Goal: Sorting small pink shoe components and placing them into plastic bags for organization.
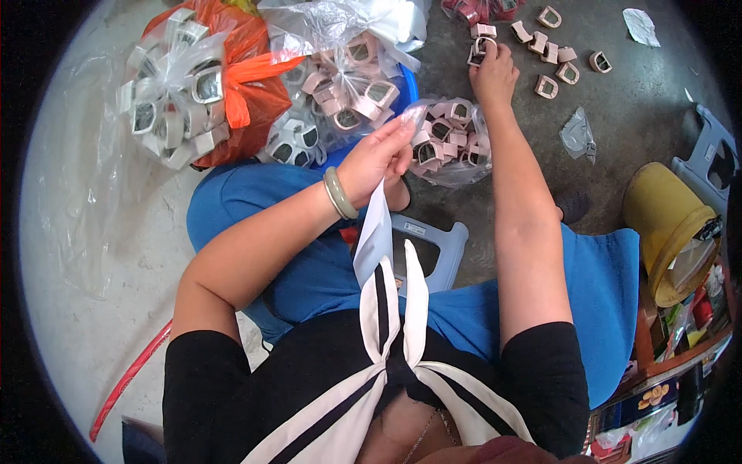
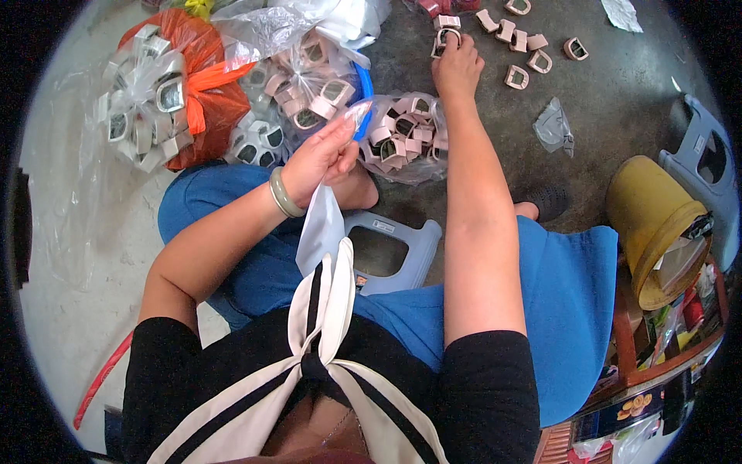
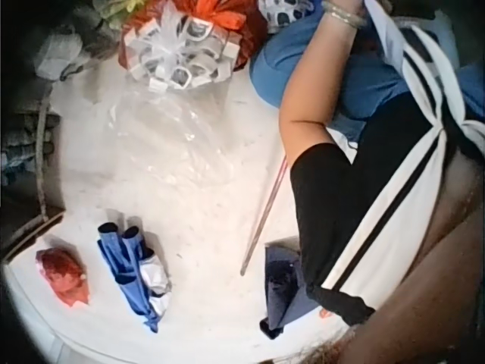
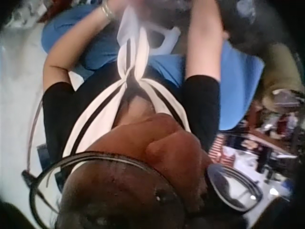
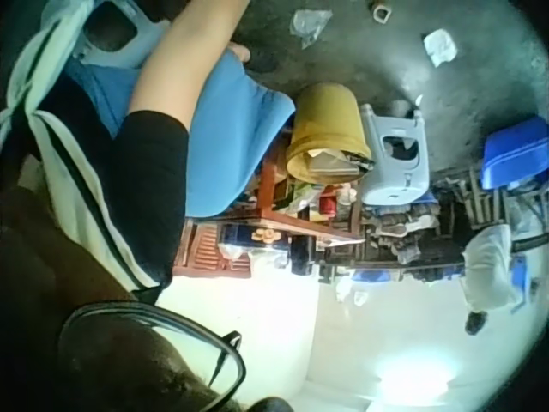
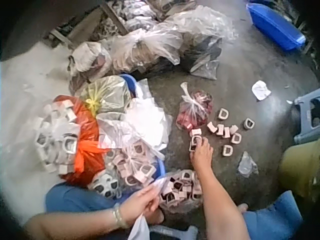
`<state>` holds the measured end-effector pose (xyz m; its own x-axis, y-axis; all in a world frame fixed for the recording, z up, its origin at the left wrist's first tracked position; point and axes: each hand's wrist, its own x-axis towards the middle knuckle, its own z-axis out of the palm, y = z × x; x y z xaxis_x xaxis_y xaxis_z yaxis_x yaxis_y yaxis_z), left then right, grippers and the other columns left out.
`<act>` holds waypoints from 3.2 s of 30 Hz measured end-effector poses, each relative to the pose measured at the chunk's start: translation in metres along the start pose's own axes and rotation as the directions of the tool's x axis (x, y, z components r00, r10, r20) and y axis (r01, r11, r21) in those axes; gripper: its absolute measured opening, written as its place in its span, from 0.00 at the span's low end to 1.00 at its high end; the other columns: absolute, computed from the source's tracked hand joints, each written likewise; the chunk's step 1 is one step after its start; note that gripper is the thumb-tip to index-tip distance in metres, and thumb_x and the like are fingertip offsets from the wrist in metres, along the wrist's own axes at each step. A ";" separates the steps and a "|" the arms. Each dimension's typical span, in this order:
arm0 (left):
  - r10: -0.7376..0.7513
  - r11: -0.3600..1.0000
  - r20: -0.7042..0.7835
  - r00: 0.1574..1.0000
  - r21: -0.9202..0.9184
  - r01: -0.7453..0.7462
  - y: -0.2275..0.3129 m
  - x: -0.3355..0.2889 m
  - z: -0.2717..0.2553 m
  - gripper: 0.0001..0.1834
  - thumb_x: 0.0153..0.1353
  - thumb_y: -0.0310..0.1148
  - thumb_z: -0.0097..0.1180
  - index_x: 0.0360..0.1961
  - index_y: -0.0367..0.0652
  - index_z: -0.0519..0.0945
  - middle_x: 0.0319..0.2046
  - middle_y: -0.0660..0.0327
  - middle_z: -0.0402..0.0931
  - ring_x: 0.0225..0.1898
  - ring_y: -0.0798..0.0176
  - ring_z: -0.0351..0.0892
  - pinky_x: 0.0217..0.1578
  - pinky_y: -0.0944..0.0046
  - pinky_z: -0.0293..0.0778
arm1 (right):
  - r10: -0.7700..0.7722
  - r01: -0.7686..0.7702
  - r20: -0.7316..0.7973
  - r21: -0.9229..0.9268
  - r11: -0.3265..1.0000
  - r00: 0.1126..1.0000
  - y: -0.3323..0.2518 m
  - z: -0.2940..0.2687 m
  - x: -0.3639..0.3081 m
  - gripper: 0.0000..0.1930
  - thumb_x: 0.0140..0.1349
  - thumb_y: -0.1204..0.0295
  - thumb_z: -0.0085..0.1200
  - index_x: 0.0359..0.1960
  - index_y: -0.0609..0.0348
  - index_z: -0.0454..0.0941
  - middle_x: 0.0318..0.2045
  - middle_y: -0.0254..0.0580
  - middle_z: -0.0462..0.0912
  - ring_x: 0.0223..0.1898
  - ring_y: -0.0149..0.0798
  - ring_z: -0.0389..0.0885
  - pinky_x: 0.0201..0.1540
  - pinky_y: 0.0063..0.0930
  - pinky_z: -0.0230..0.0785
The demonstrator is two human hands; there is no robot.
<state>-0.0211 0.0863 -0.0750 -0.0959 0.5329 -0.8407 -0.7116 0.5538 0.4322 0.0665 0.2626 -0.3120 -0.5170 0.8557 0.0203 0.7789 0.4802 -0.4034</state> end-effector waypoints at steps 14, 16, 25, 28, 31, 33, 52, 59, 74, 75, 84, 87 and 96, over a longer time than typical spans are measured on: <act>0.018 0.996 0.017 1.000 0.087 -0.019 -0.001 0.003 -0.006 0.15 0.66 0.42 0.43 0.48 0.45 0.70 0.14 0.71 0.62 0.15 0.80 0.56 0.17 0.79 0.51 | 0.175 -0.300 0.301 0.440 0.846 0.937 0.003 -0.014 0.015 0.21 0.44 0.71 0.63 0.42 0.55 0.71 0.38 0.41 0.78 0.37 0.46 0.78 0.44 0.38 0.67; 0.032 0.996 0.016 0.999 0.086 -0.033 0.001 0.005 -0.005 0.14 0.67 0.43 0.42 0.43 0.45 0.70 0.14 0.71 0.62 0.15 0.80 0.56 0.17 0.79 0.51 | 0.170 -0.287 0.243 0.617 0.733 0.955 0.002 -0.020 0.014 0.21 0.45 0.72 0.63 0.43 0.56 0.72 0.38 0.40 0.78 0.37 0.38 0.78 0.42 0.31 0.69; 0.112 0.953 -0.192 0.975 0.300 -0.051 0.003 0.022 -0.001 0.31 0.61 0.63 0.34 0.37 0.43 0.70 0.12 0.67 0.65 0.14 0.75 0.59 0.16 0.75 0.53 | -0.550 -0.493 0.485 0.857 0.148 0.680 -0.045 -0.128 -0.015 0.25 0.44 0.85 0.59 0.47 0.59 0.71 0.39 0.30 0.74 0.41 0.24 0.73 0.43 0.19 0.69; 0.185 0.883 -0.098 0.978 0.453 -0.122 0.008 0.021 0.009 0.33 0.64 0.61 0.30 0.35 0.41 0.75 0.15 0.68 0.66 0.16 0.75 0.62 0.19 0.74 0.56 | -0.634 -0.131 0.385 0.903 0.409 0.671 -0.055 -0.141 -0.023 0.24 0.44 0.81 0.63 0.46 0.60 0.72 0.34 0.25 0.73 0.32 0.18 0.71 0.35 0.12 0.66; 0.210 0.898 -0.116 0.971 0.414 -0.145 0.001 0.032 0.005 0.30 0.65 0.58 0.32 0.35 0.41 0.74 0.16 0.68 0.66 0.18 0.75 0.63 0.20 0.74 0.58 | -0.605 -0.313 0.426 0.905 0.289 0.673 -0.059 -0.146 -0.032 0.22 0.45 0.81 0.62 0.46 0.60 0.73 0.35 0.26 0.74 0.33 0.19 0.72 0.34 0.13 0.66; 0.295 0.918 -0.082 0.952 0.300 -0.259 -0.004 0.036 0.006 0.27 0.65 0.56 0.35 0.34 0.41 0.73 0.17 0.68 0.66 0.18 0.74 0.63 0.21 0.73 0.60 | -0.613 -0.550 0.530 0.816 0.181 0.585 -0.054 -0.151 -0.031 0.24 0.47 0.81 0.61 0.50 0.60 0.73 0.35 0.30 0.77 0.34 0.19 0.74 0.33 0.13 0.66; 0.258 0.773 -0.114 0.959 0.620 -0.134 -0.009 0.048 -0.018 0.26 0.65 0.56 0.34 0.35 0.44 0.73 0.15 0.69 0.64 0.16 0.75 0.58 0.18 0.74 0.55 | -0.504 -0.759 0.679 0.648 0.069 0.534 -0.054 -0.130 -0.043 0.26 0.50 0.81 0.56 0.55 0.61 0.69 0.43 0.41 0.79 0.36 0.30 0.80 0.40 0.21 0.74; 0.160 0.915 -0.110 0.981 0.391 -0.105 -0.003 0.040 -0.010 0.27 0.65 0.58 0.31 0.33 0.47 0.74 0.15 0.71 0.64 0.15 0.77 0.54 0.16 0.75 0.51 | -0.556 -0.694 0.612 0.715 0.085 0.562 -0.061 -0.127 -0.043 0.28 0.48 0.78 0.61 0.54 0.60 0.70 0.40 0.37 0.80 0.37 0.28 0.79 0.42 0.20 0.72; 0.371 0.201 -0.081 0.925 0.980 0.005 -0.006 0.034 -0.037 0.31 0.64 0.52 0.33 0.29 0.32 0.76 0.24 0.44 0.75 0.31 0.45 0.77 0.33 0.52 0.69 | -0.727 0.007 0.282 0.930 0.367 0.626 -0.078 -0.106 -0.052 0.25 0.43 0.70 0.66 0.46 0.58 0.73 0.37 0.31 0.76 0.32 0.28 0.70 0.36 0.20 0.65; 0.371 0.199 -0.078 0.925 0.980 0.003 -0.006 0.035 -0.039 0.31 0.64 0.52 0.33 0.29 0.32 0.76 0.24 0.44 0.75 0.31 0.45 0.77 0.33 0.52 0.69 | -0.735 0.132 0.190 0.925 0.356 0.651 -0.081 -0.105 -0.053 0.25 0.44 0.68 0.66 0.46 0.58 0.72 0.39 0.35 0.75 0.37 0.31 0.71 0.40 0.22 0.65; 0.145 0.741 -0.135 0.980 0.671 -0.017 0.007 0.022 -0.016 0.29 0.66 0.53 0.37 0.49 0.36 0.72 0.13 0.70 0.59 0.15 0.76 0.53 0.18 0.75 0.50 | 0.032 -0.399 0.409 0.866 0.300 0.912 0.041 -0.082 -0.002 0.19 0.58 0.67 0.53 0.50 0.61 0.68 0.38 0.43 0.76 0.35 0.37 0.80 0.38 0.26 0.73; 0.121 0.800 -0.142 0.982 0.600 -0.011 0.005 0.021 -0.015 0.26 0.66 0.52 0.39 0.47 0.39 0.73 0.12 0.71 0.58 0.15 0.77 0.52 0.17 0.76 0.48 | 0.381 -0.475 0.410 0.876 0.091 0.829 0.105 -0.082 -0.007 0.22 0.57 0.69 0.52 0.52 0.62 0.62 0.41 0.48 0.74 0.32 0.42 0.81 0.34 0.27 0.73; 0.070 0.804 -0.119 0.990 0.595 0.014 0.007 0.014 -0.012 0.25 0.63 0.54 0.42 0.37 0.40 0.74 0.13 0.69 0.63 0.16 0.76 0.58 0.18 0.74 0.54 | 0.630 -0.666 0.333 0.621 0.413 0.701 0.148 -0.046 -0.010 0.11 0.50 0.67 0.62 0.32 0.58 0.77 0.20 0.34 0.78 0.20 0.27 0.75 0.23 0.18 0.66</act>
<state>-0.0357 0.0893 -0.0876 -0.2276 0.4910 -0.8409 -0.1594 0.8332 0.5296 0.2034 0.3346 -0.3299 0.0097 0.8385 -0.5448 0.4451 -0.4915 -0.7485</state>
